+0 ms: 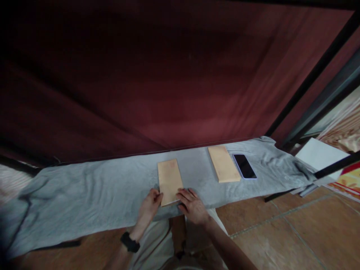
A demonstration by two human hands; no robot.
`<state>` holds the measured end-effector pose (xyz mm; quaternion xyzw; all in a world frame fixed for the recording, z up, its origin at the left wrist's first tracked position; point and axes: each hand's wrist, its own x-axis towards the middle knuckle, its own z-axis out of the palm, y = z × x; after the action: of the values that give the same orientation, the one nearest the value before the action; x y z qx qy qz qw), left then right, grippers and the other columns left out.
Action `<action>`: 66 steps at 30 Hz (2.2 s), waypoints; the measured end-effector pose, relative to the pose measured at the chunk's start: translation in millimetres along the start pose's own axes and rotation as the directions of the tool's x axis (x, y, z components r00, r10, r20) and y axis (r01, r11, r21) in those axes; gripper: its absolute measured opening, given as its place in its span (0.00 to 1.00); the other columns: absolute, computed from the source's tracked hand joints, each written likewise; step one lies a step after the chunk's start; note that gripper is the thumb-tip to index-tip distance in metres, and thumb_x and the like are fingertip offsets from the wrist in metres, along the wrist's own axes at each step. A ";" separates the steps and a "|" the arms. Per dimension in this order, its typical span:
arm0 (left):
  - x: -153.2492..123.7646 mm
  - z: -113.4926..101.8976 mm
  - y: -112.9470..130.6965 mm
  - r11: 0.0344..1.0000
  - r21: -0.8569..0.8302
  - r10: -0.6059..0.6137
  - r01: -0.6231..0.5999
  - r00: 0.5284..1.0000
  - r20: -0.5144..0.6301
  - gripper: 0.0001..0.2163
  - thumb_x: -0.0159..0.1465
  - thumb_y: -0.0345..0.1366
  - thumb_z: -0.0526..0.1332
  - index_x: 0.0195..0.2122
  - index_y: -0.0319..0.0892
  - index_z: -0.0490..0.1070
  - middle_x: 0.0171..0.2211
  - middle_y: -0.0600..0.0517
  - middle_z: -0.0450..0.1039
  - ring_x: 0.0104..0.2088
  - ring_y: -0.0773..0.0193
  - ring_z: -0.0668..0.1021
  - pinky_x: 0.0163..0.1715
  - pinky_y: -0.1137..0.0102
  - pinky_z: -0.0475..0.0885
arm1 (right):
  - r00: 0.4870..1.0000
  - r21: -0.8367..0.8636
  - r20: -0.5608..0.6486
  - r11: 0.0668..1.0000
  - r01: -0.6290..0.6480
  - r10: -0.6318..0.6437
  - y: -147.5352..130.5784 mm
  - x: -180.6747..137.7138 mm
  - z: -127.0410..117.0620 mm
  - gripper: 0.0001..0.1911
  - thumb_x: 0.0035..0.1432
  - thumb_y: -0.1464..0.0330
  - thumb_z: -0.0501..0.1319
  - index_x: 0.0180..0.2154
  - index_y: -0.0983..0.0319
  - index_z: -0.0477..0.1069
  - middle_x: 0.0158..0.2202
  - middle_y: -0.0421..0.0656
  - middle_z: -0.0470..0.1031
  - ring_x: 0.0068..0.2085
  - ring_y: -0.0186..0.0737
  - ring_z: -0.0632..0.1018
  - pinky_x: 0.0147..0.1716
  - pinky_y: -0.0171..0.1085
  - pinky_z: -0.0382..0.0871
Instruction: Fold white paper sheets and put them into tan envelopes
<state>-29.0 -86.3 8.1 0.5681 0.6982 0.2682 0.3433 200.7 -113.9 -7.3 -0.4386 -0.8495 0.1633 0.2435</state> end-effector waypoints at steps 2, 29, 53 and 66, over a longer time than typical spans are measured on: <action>8.9 -1.3 7.5 0.963 0.193 0.212 -0.188 0.971 -0.110 0.09 0.67 0.40 0.54 0.41 0.44 0.70 0.36 0.47 0.76 0.37 0.57 0.80 0.39 0.63 0.73 | 1.000 -0.033 -0.006 0.999 0.001 -0.001 0.6 0.5 1.4 0.24 0.66 0.69 0.57 0.63 0.56 0.64 0.65 0.45 0.67 0.65 0.41 0.67 0.67 0.49 0.56; 37.2 24.4 4.4 0.639 0.145 0.664 -0.756 0.637 0.392 0.23 0.73 0.40 0.49 0.69 0.48 0.56 0.70 0.50 0.56 0.69 0.64 0.58 0.70 0.61 0.50 | 0.996 0.048 -0.086 0.998 -0.028 0.032 1.5 4.0 4.8 0.23 0.66 0.70 0.57 0.62 0.56 0.67 0.59 0.48 0.74 0.60 0.45 0.74 0.64 0.53 0.60; -38.6 31.3 -22.6 0.710 0.334 0.619 -0.619 0.776 0.121 0.27 0.63 0.20 0.50 0.63 0.44 0.66 0.64 0.46 0.67 0.65 0.55 0.68 0.65 0.53 0.63 | 0.948 0.158 -0.203 0.964 -0.215 0.245 6.2 15.1 19.4 0.09 0.66 0.69 0.57 0.40 0.56 0.76 0.45 0.44 0.79 0.49 0.45 0.76 0.52 0.46 0.67; -63.4 61.5 -28.6 0.655 0.466 0.571 -0.595 0.793 0.210 0.27 0.62 0.24 0.51 0.63 0.31 0.64 0.64 0.36 0.65 0.67 0.51 0.63 0.66 0.54 0.61 | 0.992 0.104 -0.084 0.991 -0.081 0.090 -41.8 -1.5 34.1 0.25 0.71 0.68 0.50 0.67 0.61 0.58 0.66 0.48 0.65 0.66 0.43 0.64 0.67 0.50 0.56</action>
<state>9.3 -155.2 -40.9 0.8372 0.5159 0.1567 0.0916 154.6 -140.7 -15.5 -0.4686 -0.8090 0.1964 0.2955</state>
